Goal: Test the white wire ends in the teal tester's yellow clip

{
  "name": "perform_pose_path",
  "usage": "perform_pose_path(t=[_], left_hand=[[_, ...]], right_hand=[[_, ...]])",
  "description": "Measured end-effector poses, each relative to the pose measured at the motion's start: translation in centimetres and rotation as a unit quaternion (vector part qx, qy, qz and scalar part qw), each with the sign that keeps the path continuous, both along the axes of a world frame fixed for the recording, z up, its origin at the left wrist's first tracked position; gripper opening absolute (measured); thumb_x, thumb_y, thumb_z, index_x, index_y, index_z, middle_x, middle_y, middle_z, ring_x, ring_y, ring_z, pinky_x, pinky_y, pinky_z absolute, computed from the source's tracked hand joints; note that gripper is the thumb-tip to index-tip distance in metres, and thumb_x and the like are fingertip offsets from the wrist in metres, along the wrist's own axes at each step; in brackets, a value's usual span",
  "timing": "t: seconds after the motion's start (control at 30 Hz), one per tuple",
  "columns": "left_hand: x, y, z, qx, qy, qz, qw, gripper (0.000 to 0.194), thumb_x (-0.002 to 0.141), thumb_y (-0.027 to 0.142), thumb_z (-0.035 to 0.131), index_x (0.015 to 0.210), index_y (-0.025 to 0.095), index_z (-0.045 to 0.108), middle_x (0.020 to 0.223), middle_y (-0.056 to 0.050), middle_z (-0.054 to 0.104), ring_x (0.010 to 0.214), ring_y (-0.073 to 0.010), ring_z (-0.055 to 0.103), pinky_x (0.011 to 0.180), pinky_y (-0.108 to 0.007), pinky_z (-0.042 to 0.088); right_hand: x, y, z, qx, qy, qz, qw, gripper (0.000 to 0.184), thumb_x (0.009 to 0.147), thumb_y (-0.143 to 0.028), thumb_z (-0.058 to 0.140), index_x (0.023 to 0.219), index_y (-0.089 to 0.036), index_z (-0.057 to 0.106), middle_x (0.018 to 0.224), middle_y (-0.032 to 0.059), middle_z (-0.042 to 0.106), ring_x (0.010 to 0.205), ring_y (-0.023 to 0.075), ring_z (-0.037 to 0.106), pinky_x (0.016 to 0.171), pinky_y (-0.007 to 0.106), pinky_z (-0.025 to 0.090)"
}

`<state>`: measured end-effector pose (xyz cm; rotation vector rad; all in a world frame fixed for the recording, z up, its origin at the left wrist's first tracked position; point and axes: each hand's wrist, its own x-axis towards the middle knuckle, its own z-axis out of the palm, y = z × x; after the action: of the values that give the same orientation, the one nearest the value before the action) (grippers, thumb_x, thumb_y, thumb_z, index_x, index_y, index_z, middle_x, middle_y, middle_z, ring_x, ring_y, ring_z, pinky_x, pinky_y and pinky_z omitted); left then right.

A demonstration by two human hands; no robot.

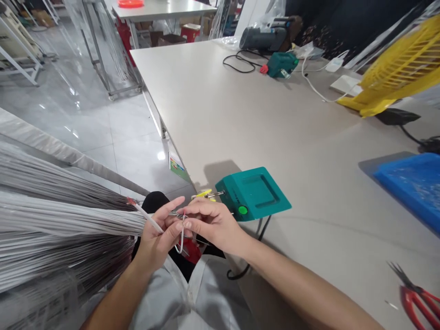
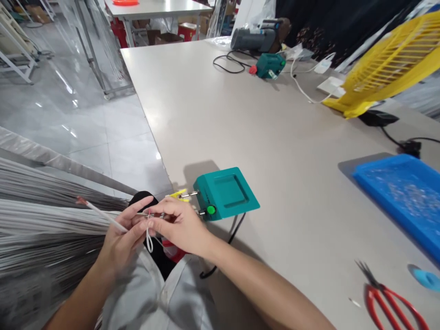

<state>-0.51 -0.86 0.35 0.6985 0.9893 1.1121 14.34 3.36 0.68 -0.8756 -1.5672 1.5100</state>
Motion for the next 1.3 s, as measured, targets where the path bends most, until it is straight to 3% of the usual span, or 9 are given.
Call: perform_pose_path(t=[0.13,0.3,0.43,0.6,0.8,0.97,1.07,1.17,1.3], left_hand=[[-0.2,-0.1,-0.5,-0.012,-0.015,-0.03,0.999,0.047,0.076,0.028,0.064,0.121,0.021,0.054,0.058,-0.001,0.06,0.038,-0.0036,0.037,0.037,-0.017,0.023],[-0.2,-0.3,-1.5,-0.004,-0.041,-0.007,0.999,0.042,0.077,0.025,0.062,0.119,0.023,0.056,0.062,-0.001,0.061,0.044,-0.0048,0.042,0.04,-0.017,0.026],[0.0,-0.3,-1.7,0.021,0.005,0.032,0.999,0.04,0.078,0.023,0.062,0.118,0.023,0.056,0.065,0.0,0.063,0.051,-0.0066,0.049,0.046,-0.017,0.034],[0.7,-0.2,-1.2,0.042,0.102,0.072,0.991,0.037,0.076,0.024,0.064,0.112,0.019,0.059,0.073,-0.004,0.068,0.066,-0.0134,0.06,0.059,-0.023,0.045],[0.7,-0.2,-1.6,0.024,0.137,0.136,0.981,0.034,0.074,0.025,0.065,0.107,0.02,0.062,0.07,-0.001,0.067,0.065,-0.0122,0.061,0.063,-0.023,0.047],[0.5,-0.2,-1.7,0.037,0.131,0.109,0.985,0.036,0.072,0.024,0.067,0.108,0.022,0.062,0.069,0.0,0.068,0.067,-0.0127,0.063,0.064,-0.023,0.049],[1.1,-0.2,-1.3,0.04,0.145,0.079,0.985,0.033,0.07,0.025,0.068,0.103,0.018,0.065,0.07,-0.003,0.07,0.064,-0.0138,0.063,0.061,-0.024,0.049],[1.7,-0.1,-1.2,0.027,0.164,0.082,0.983,0.03,0.067,0.027,0.069,0.095,0.015,0.067,0.068,-0.004,0.069,0.062,-0.0145,0.063,0.058,-0.024,0.049],[1.9,-0.1,-1.7,0.017,0.161,0.098,0.982,0.027,0.067,0.025,0.069,0.092,0.016,0.066,0.069,-0.003,0.07,0.062,-0.0144,0.064,0.057,-0.023,0.05]], right_hand=[[-0.7,-0.1,-0.7,-0.075,0.109,0.02,0.991,0.008,0.076,-0.025,0.064,0.079,-0.019,0.069,0.067,-0.0009,0.057,0.049,0.008,0.056,0.049,0.023,0.049],[-0.5,-0.1,-0.9,-0.061,0.092,0.011,0.994,0.011,0.076,-0.028,0.064,0.077,-0.019,0.07,0.064,0.001,0.059,0.055,0.0103,0.056,0.05,0.024,0.048],[-0.1,0.3,-0.9,-0.03,0.047,0.023,0.998,0.019,0.08,-0.032,0.059,0.075,-0.017,0.068,0.07,0.0026,0.059,0.06,0.0105,0.056,0.053,0.024,0.048],[-0.2,0.3,-0.7,0.055,-0.072,-0.049,0.995,0.016,0.08,-0.023,0.055,0.068,-0.016,0.063,0.061,0.0013,0.059,0.058,0.011,0.053,0.055,0.024,0.045],[0.1,-0.1,-0.6,0.255,-0.181,-0.072,0.947,0.013,0.078,-0.017,0.049,0.069,-0.017,0.059,0.069,0.0026,0.056,0.062,0.0115,0.051,0.057,0.023,0.043],[0.0,0.2,-0.3,0.149,-0.158,-0.068,0.974,0.013,0.081,-0.025,0.052,0.077,-0.016,0.061,0.068,0.0015,0.058,0.06,0.0108,0.051,0.056,0.022,0.042],[-0.1,0.3,-0.4,0.132,-0.167,-0.046,0.976,0.019,0.082,-0.021,0.051,0.065,-0.016,0.058,0.059,-0.0009,0.056,0.057,0.0094,0.051,0.056,0.02,0.041],[0.1,0.2,-0.8,0.212,-0.207,-0.038,0.954,0.022,0.082,-0.018,0.048,0.062,-0.016,0.055,0.06,0.0,0.057,0.059,0.0098,0.052,0.057,0.021,0.042],[0.6,0.2,-1.5,0.392,-0.287,-0.047,0.873,0.017,0.084,-0.022,0.045,0.078,-0.016,0.06,0.078,0.0058,0.062,0.072,0.0141,0.058,0.065,0.025,0.046]])
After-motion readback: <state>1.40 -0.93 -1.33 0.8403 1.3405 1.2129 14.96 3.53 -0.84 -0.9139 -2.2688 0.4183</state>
